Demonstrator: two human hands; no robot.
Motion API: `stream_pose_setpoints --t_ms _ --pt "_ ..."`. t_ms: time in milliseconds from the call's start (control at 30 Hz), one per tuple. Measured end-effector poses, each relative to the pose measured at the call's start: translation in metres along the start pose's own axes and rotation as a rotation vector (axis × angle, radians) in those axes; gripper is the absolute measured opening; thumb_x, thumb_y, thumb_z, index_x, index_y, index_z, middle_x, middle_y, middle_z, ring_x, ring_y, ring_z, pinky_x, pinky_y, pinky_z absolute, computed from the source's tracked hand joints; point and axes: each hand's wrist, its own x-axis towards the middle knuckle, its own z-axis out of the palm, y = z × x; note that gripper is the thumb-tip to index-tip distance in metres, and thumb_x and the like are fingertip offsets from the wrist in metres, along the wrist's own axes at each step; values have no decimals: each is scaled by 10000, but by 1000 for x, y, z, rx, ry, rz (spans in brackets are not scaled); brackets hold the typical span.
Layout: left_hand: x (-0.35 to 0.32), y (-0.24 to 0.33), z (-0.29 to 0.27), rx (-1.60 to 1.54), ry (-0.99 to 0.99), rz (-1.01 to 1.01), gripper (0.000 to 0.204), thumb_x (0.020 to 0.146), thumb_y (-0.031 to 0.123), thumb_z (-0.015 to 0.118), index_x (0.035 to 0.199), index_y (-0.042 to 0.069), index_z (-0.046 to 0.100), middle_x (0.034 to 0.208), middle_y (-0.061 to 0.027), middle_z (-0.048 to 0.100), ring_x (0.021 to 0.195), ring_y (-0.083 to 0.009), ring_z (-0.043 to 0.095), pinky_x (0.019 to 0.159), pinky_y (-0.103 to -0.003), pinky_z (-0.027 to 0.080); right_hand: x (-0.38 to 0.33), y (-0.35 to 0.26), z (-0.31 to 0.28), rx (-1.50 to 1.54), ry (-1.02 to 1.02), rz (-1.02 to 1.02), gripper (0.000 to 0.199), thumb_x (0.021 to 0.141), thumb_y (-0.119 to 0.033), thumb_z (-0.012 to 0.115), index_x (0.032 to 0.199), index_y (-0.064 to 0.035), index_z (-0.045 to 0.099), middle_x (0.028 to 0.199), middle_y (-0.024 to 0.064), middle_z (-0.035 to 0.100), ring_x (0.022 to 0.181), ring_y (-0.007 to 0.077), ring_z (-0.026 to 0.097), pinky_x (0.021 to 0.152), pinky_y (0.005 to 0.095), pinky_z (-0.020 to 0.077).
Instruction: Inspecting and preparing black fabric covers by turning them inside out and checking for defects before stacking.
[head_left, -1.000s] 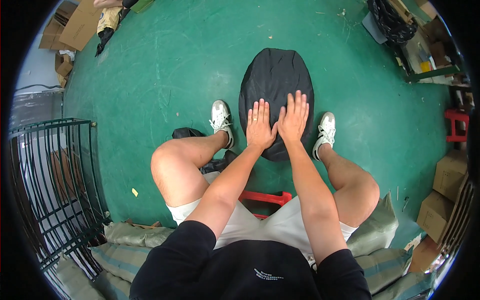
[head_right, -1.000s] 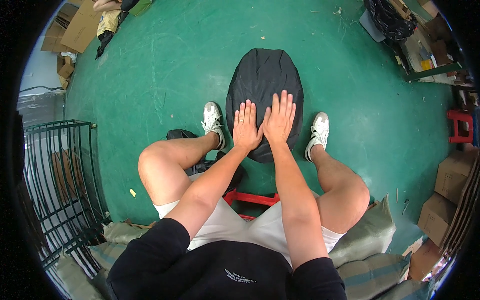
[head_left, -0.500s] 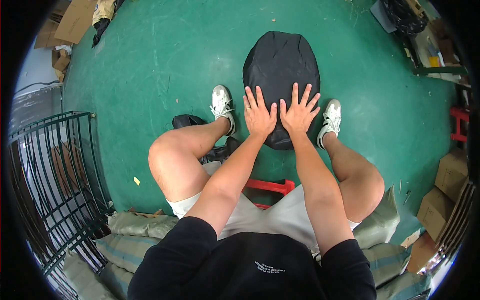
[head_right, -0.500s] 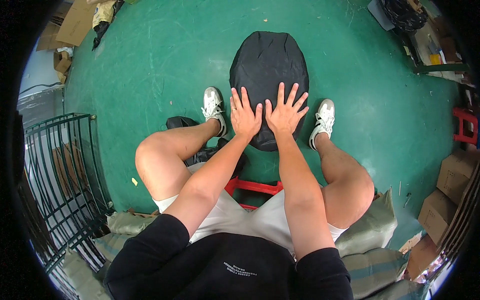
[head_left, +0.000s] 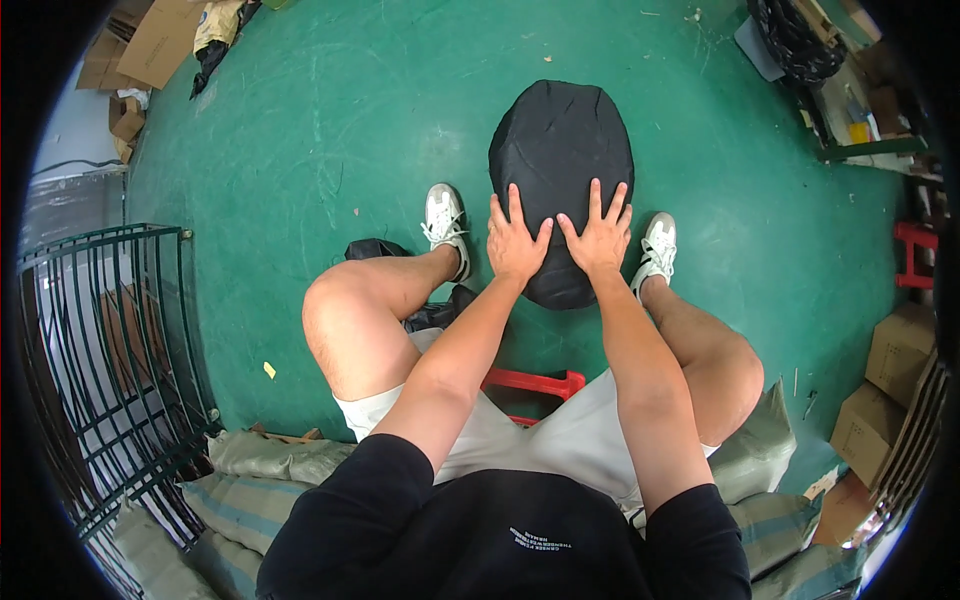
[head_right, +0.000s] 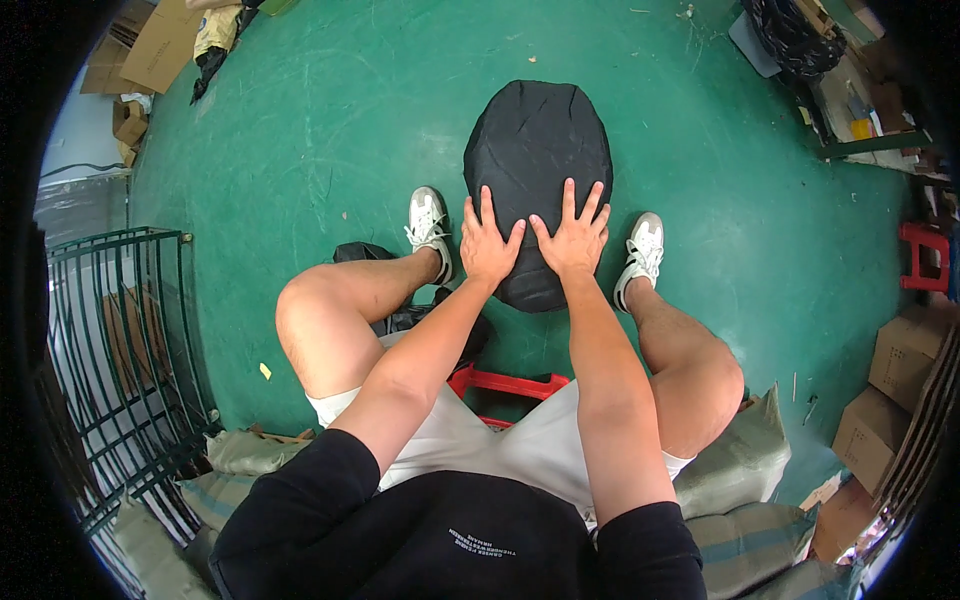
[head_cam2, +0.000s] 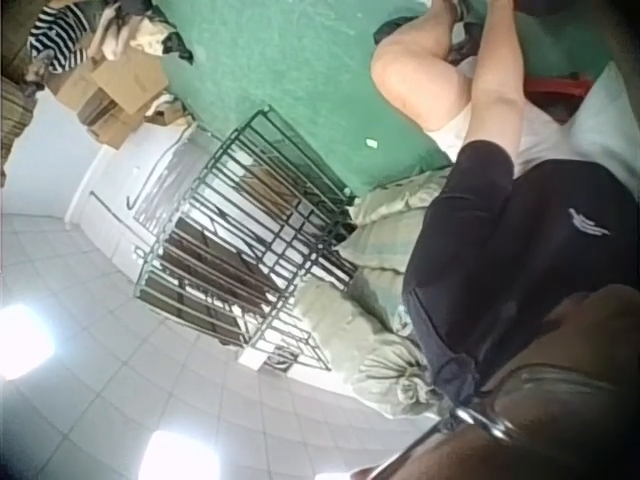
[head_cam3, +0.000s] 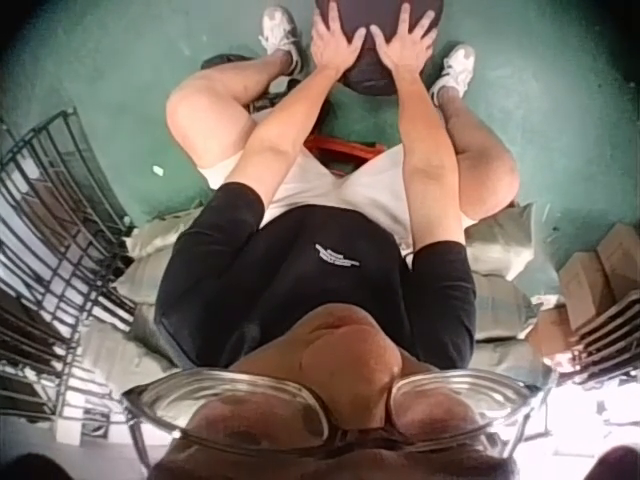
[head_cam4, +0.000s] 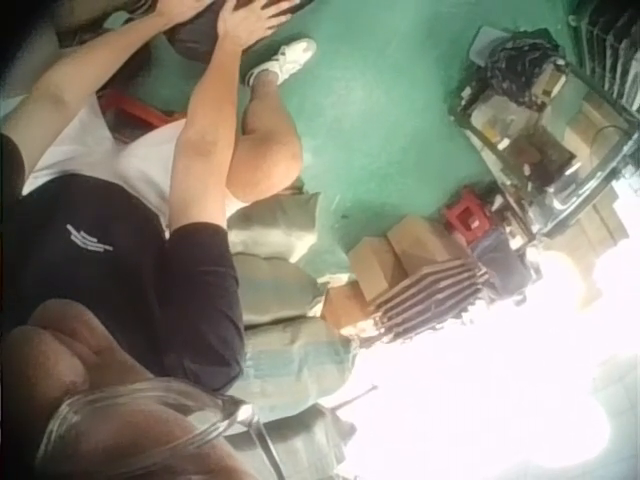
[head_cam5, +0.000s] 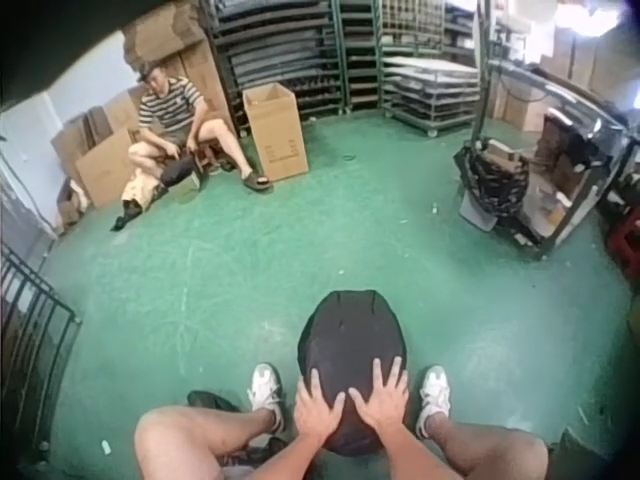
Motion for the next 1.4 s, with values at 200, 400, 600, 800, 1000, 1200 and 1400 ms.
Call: stream_pose_setpoints --t_ms 200,400,600,800,1000,1200,1400 --pt "-1 -12 -17 -48 -122 30 951 869 554 609 1569 180 85 1531 -304 222 1320 -480 392 1059 -496 398 -2 14 -25 -33 -324 11 994 817 -597 652 1565 -346 49 1635 88 -123 1443 443 218 1102 639 277" --pt "-23 -35 -40 -1 -402 -12 1064 880 644 545 1550 148 -117 1511 -292 295 1309 -443 440 1048 -503 409 22 12 -115 -368 -991 -170 808 827 -412 710 1502 -149 353 1507 198 393 1311 387 477 1065 501 409" --pt "-65 -33 -67 48 -722 -315 999 837 652 605 1512 24 219 1318 -255 565 1228 -374 555 1016 -458 442 -21 12 -216 456 -646 -235 661 853 -332 681 1402 -33 469 1350 233 549 1233 360 551 1045 435 433" --pt "-122 4 -153 105 -967 200 665 854 545 638 1253 14 616 1250 -212 625 1159 -342 609 952 -380 503 -3 4 -216 120 -505 -432 680 842 -345 675 1377 23 473 1364 250 531 1255 373 524 1058 426 418" --pt "-120 -13 -307 -1334 -111 368 331 968 190 618 1237 -2 594 1170 -109 649 1039 -157 621 858 -285 504 6 -12 -209 134 -565 -441 658 815 -323 709 1338 27 517 1294 255 582 1212 380 558 1032 421 444" --pt "-63 -210 -279 -1108 750 -255 45 893 97 602 912 58 614 828 -36 656 683 -90 577 592 -236 431 -1 -33 -210 35 -624 -380 683 836 -346 705 1378 3 481 1332 229 565 1240 342 544 1042 429 435" --pt "-142 -343 -51 -219 -399 -547 509 785 376 730 1190 89 615 1148 -217 630 1072 -358 625 888 -469 508 -6 -28 -197 -27 -656 -334 659 851 -348 694 1381 -15 488 1351 212 558 1260 337 533 1050 422 431"
